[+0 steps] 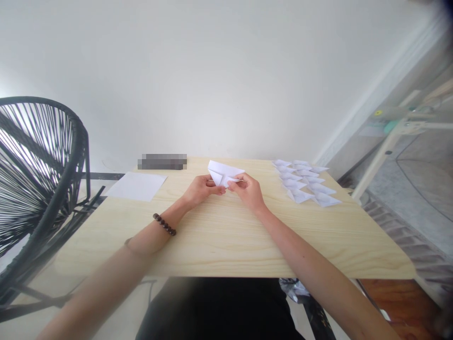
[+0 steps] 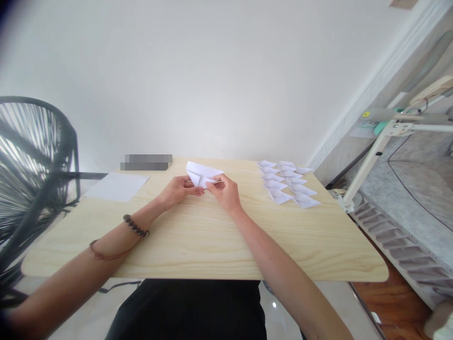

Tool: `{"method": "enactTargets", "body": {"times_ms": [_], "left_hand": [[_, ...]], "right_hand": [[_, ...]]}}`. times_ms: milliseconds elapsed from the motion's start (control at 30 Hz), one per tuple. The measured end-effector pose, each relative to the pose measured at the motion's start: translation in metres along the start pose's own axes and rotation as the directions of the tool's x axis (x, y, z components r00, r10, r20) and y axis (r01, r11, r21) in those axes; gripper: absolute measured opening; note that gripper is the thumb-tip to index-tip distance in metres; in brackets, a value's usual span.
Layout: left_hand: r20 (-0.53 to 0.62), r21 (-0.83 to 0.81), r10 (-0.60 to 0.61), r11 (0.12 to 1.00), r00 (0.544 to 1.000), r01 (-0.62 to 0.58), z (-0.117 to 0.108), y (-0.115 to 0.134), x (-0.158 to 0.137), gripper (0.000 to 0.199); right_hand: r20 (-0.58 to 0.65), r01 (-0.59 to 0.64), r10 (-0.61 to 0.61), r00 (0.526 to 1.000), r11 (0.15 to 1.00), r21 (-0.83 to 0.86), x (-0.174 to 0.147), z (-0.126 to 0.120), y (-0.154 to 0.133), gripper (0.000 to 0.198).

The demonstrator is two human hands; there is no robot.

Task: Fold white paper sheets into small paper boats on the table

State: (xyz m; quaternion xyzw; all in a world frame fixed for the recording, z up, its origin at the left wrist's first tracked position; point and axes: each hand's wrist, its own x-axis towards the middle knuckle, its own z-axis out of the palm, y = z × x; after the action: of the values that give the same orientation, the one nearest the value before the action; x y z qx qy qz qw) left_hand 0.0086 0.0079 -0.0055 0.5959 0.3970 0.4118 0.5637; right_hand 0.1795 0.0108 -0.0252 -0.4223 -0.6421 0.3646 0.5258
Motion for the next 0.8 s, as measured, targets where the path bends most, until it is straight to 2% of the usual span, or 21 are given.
{"method": "enactTargets", "body": {"times_ms": [267,500,800], "left_hand": [[0.001,-0.041,-0.016,0.999,1.000,0.016,-0.0002,0.0010,0.0007,0.037],[0.001,-0.051,-0.034,0.998,0.999,0.034,0.0003,0.0005,0.0008,0.038],[0.013,-0.124,-0.123,0.985,0.992,0.124,-0.0036,-0.0042,0.0025,0.028]], "right_hand": [[0.033,-0.030,0.030,0.999,0.999,0.009,0.0007,-0.0016,-0.0015,0.023],[0.004,-0.026,0.026,1.000,0.999,0.025,0.0004,-0.0020,-0.0052,0.023],[-0.046,-0.027,0.026,0.999,0.999,-0.036,-0.0007,-0.0023,-0.0088,0.028]]}}
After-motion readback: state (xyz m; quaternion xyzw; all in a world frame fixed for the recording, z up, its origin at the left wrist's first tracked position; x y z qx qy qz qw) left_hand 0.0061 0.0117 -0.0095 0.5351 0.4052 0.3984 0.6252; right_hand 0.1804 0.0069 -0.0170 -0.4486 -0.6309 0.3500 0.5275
